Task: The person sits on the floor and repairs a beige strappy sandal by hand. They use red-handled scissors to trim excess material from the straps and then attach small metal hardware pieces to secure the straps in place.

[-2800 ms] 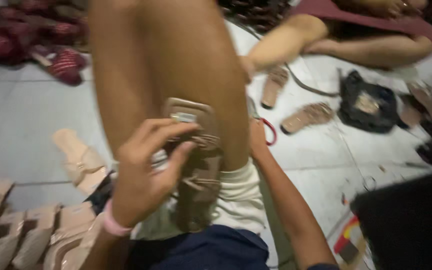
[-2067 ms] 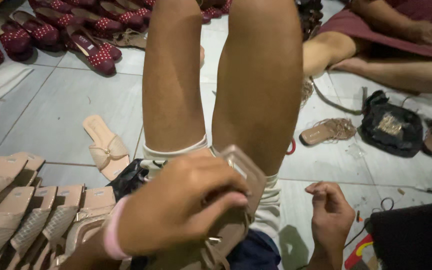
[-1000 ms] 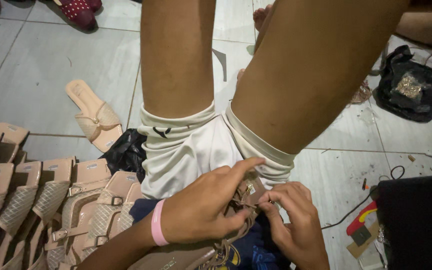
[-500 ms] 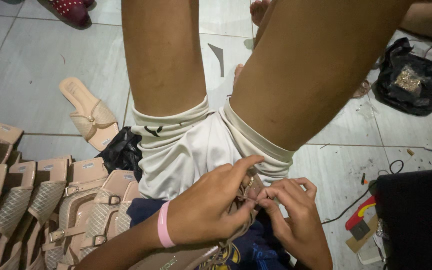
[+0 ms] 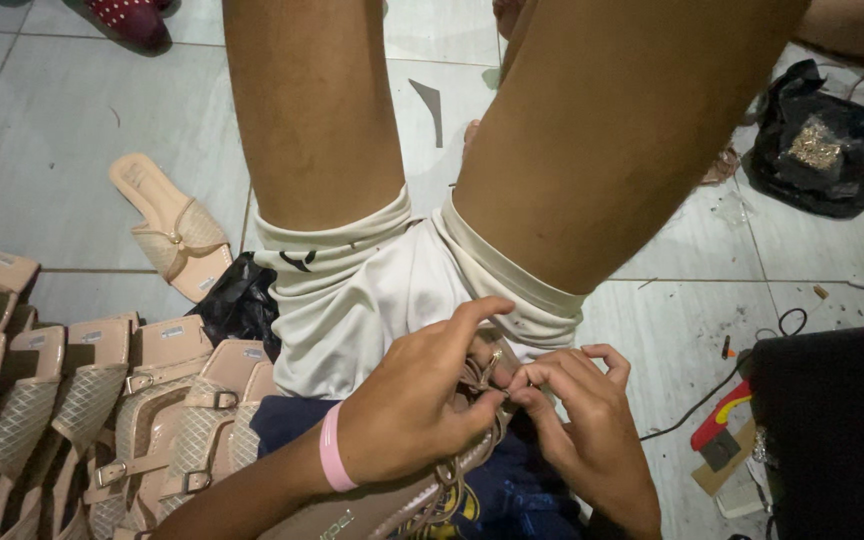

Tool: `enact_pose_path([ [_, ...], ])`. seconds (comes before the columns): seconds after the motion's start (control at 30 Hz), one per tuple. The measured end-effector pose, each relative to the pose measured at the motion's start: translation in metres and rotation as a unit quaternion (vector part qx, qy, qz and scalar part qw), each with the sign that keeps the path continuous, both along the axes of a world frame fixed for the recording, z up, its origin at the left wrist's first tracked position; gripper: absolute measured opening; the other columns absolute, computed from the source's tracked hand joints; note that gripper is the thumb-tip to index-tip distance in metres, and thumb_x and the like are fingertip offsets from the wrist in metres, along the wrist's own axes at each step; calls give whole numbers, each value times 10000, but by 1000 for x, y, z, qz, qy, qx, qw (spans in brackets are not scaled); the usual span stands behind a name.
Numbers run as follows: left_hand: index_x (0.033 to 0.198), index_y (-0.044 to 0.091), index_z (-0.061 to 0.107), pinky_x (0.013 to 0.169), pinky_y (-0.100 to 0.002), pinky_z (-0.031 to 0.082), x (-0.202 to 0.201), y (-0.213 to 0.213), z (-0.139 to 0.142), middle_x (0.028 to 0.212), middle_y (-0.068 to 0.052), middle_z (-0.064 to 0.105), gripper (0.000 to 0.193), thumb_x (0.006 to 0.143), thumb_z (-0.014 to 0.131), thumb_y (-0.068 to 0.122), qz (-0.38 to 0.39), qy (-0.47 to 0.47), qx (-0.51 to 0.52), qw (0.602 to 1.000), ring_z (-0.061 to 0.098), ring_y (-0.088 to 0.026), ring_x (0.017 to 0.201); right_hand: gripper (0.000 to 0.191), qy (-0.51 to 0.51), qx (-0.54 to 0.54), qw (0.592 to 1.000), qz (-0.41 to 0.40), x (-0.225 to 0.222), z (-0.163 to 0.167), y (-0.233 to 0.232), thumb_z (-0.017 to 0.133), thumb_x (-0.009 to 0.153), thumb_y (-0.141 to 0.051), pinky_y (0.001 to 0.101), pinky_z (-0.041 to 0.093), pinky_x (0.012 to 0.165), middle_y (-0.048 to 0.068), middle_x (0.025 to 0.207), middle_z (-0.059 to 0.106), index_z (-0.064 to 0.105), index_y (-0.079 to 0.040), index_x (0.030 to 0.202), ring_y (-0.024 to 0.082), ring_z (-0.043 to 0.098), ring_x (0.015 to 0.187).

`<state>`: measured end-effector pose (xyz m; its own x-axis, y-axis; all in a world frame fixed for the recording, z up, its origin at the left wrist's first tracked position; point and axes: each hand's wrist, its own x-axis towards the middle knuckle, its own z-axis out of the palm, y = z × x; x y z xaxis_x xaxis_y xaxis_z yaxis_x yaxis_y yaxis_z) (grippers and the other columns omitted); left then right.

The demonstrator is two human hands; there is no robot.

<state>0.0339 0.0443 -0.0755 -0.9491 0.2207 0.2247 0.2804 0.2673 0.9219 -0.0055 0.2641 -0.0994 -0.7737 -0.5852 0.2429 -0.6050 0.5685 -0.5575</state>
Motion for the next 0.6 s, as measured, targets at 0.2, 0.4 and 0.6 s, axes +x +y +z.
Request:
enact_pose_path([
  [0.2,1422,-4,434,768,-390,551,-2,-1,1,890,-118,731,646,847,716,81,10,-4,11,1000,731,-285,828,70,-2,4,1000,-14,0,-1,-2,726,873,-156,429,332,1002,-14,850,729,686,-99,876,178,691,869],
  [0.4,1344,10,474,646,-348,535,-5,0,-1,871,-101,726,537,878,721,108,-2,-24,19,1000,688,-211,577,115,-20,-49,999,9,-6,-2,4,757,834,-142,382,353,975,-5,900,764,737,-98,938,175,699,893],
  [0.6,1313,18,484,542,-310,490,-6,1,-3,852,-90,750,511,866,719,96,-1,-59,44,997,637,-182,513,130,0,-66,998,22,-7,-1,9,811,792,-139,384,347,976,-10,856,759,747,-113,902,149,709,833],
])
